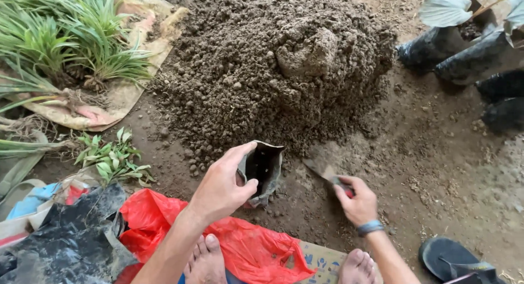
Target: The person uses a small trowel to scoop soil from a large pile and fills a black plastic nursery bag containing a small plant. They pat the soil down around the plant and then place the bag next to other potted plants.
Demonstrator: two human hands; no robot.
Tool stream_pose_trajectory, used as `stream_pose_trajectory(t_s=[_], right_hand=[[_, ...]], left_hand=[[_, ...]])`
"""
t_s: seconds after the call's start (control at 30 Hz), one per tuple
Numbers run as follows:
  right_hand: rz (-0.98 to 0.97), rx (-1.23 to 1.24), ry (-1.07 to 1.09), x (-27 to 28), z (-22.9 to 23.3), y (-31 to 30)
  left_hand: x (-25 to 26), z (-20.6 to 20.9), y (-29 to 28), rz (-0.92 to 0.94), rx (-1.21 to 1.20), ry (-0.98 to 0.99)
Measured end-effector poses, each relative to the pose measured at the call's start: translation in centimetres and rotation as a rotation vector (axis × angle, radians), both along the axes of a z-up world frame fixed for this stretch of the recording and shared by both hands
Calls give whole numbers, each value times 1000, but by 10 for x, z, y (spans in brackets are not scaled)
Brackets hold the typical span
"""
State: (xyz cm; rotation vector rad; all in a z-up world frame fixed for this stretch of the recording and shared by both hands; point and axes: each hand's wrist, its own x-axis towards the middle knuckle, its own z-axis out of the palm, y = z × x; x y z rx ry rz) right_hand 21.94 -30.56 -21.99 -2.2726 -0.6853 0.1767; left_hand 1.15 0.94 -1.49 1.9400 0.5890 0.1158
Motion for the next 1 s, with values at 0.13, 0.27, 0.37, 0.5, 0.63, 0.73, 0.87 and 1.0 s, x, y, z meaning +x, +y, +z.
stream_pose_trajectory(t_s=[0.13, 0.27, 0.37, 0.5, 0.63, 0.73, 0.87, 1.0], right_hand=[[37, 48, -125, -8, -11, 57], [0, 125, -66, -14, -8, 65], [-15, 179, 13, -20, 2, 54], [0, 216, 29, -24, 41, 54], [40, 240, 49, -25, 105, 61], [231, 51, -77, -19, 156, 58], [313, 71, -143, -31, 219, 83], [595, 15, -591, -51, 242, 115]], left_hand=[[2, 4, -3, 78, -13, 26], [-1, -3, 0, 103, 39, 19], [-7, 4, 0, 78, 63, -25], [-9, 0, 2, 47, 64, -42], [-12, -2, 3, 24, 36, -59], [-11, 1, 2, -56, 100, -24], [-9, 4, -3, -69, 71, -17], [-8, 5, -8, -85, 56, -66]])
